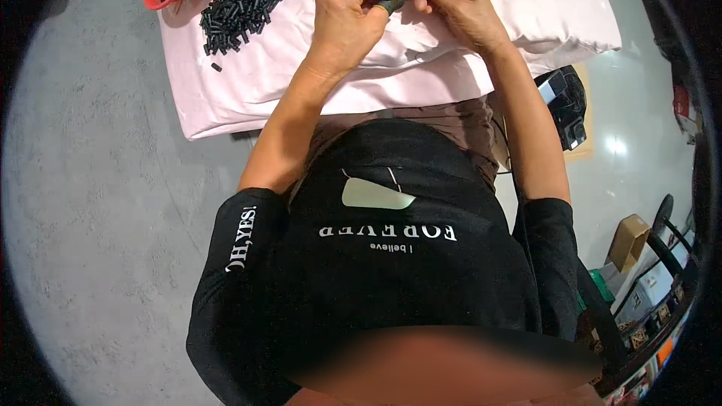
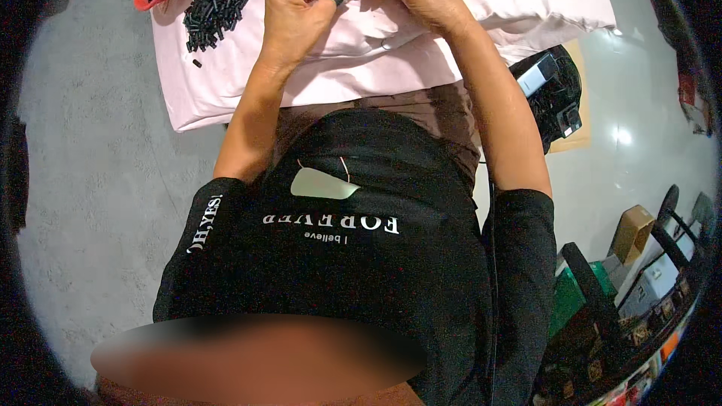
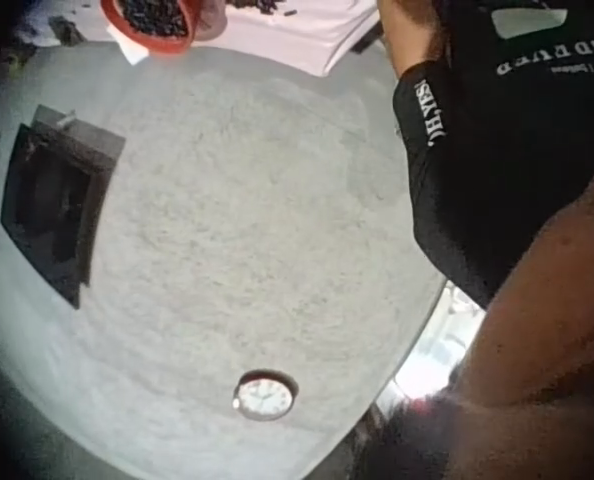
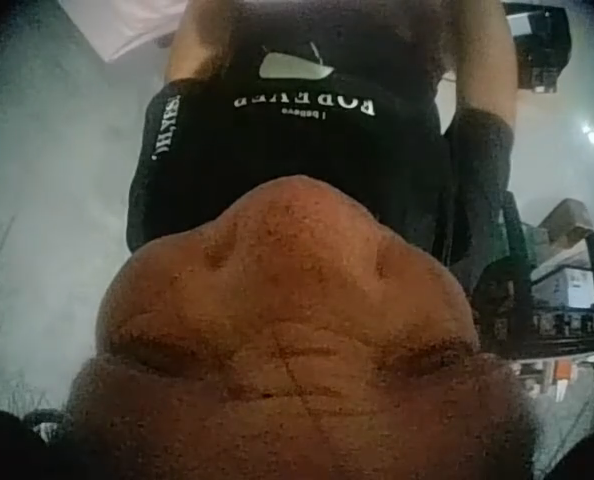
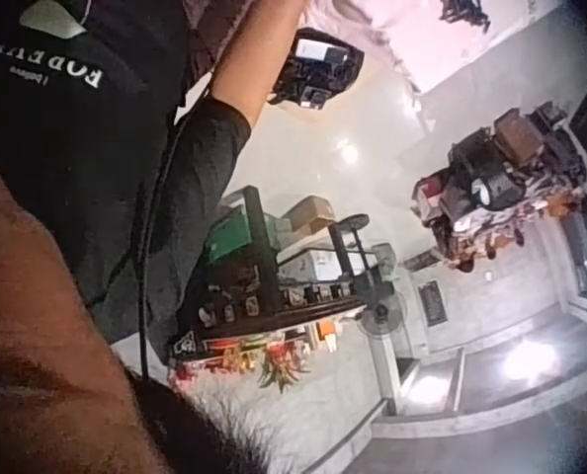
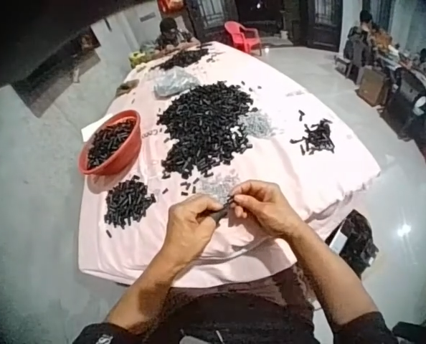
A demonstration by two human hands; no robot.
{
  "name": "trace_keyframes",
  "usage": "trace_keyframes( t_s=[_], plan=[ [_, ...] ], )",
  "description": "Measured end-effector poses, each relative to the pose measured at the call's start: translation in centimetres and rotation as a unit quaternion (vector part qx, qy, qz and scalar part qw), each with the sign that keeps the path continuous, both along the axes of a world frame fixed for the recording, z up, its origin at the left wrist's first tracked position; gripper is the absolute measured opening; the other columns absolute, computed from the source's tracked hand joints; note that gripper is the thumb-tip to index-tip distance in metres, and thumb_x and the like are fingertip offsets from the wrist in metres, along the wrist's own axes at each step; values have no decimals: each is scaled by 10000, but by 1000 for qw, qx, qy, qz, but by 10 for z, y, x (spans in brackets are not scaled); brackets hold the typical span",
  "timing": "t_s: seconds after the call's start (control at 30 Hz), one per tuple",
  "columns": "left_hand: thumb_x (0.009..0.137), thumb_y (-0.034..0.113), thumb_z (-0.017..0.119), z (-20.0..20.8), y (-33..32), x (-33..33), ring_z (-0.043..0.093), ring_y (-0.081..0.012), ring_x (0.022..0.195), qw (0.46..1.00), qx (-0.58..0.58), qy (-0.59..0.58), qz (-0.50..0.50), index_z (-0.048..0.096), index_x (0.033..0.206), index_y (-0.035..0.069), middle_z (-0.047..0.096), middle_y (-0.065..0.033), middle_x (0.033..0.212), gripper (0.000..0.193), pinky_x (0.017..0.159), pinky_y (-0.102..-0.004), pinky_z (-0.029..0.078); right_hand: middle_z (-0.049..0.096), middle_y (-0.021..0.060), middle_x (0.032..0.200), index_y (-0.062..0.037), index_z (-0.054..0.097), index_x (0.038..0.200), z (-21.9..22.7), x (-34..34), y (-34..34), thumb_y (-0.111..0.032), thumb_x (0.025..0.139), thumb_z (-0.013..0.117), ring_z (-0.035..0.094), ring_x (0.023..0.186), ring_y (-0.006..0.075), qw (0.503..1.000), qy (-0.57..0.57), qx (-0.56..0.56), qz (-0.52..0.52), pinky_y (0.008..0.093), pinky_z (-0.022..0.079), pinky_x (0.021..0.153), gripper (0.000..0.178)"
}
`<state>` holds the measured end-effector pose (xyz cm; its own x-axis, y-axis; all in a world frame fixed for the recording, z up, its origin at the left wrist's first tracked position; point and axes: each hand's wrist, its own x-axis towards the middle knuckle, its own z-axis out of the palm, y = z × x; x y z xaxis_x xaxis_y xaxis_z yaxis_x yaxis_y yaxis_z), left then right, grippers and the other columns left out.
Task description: Assembling small black plastic components by manually attaching small clear parts to them on a workbench.
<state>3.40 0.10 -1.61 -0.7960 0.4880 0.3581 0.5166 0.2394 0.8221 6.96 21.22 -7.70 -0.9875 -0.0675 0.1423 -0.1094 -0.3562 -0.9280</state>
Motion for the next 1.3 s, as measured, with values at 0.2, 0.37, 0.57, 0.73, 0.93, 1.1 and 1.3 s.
trace_keyframes(
  t_s=[0.2, 0.37, 0.57, 0.73, 0.93, 1.1, 1.3],
  plan=[
    [759, -75, 581, 23, 4, -3, 703, -286, 734, 995, -51, 76, -34, 718, 921, -3, 708, -155, 831, 225, 677, -361, 550, 678, 46, 939, 38, 666, 1182, 6, 5, -2, -93, 1032, 614, 610, 812, 79, 1000, -7, 29, -8, 205, 524, 751, 206],
    [753, -75, 574, 24, 6, -7, 693, -306, 726, 991, -65, 100, -55, 705, 912, -13, 696, -163, 822, 215, 672, -366, 544, 668, 32, 913, 33, 669, 1175, 10, 6, -4, -94, 1031, 616, 604, 799, 72, 999, -30, 34, -19, 203, 518, 739, 199],
    [731, -92, 569, 18, 9, -11, 666, -285, 686, 992, -44, 101, -65, 701, 915, -13, 687, -153, 813, 240, 647, -360, 524, 648, 13, 887, 24, 674, 1157, 9, 4, -1, -105, 1031, 619, 587, 782, 57, 998, -51, 30, 1, 192, 504, 717, 188],
    [744, -92, 578, 20, 8, -10, 677, -277, 698, 992, -54, 93, -57, 701, 910, -2, 692, -147, 824, 225, 654, -359, 529, 639, 5, 915, 6, 671, 1161, 10, 3, -2, -108, 1035, 616, 578, 799, 49, 998, -63, -11, 27, 186, 497, 722, 179],
    [756, -81, 583, 20, 14, -11, 690, -280, 718, 990, -94, 76, -73, 674, 913, -4, 695, -149, 831, 197, 683, -349, 553, 634, -8, 937, -3, 664, 1162, 9, 4, 1, -112, 1031, 624, 574, 808, 46, 998, -54, 12, 22, 181, 501, 736, 175],
    [776, -2, 741, 26, 18, -10, 699, -215, 772, 993, -79, 47, -71, 712, 1021, 23, 711, -102, 890, 248, 726, -325, 560, 626, -3, 962, -9, 621, 1215, 11, 3, -2, -98, 1030, 620, 566, 810, 48, 998, -54, -40, 21, 181, 497, 738, 205],
    [769, -51, 673, 30, 18, -15, 661, -244, 769, 985, -108, 95, -100, 716, 1090, 29, 659, -108, 899, 333, 722, -349, 539, 624, 16, 983, -18, 567, 1275, 12, 2, 1, -59, 1021, 616, 554, 811, 61, 998, -20, -59, 26, 186, 493, 744, 262]
  ],
)
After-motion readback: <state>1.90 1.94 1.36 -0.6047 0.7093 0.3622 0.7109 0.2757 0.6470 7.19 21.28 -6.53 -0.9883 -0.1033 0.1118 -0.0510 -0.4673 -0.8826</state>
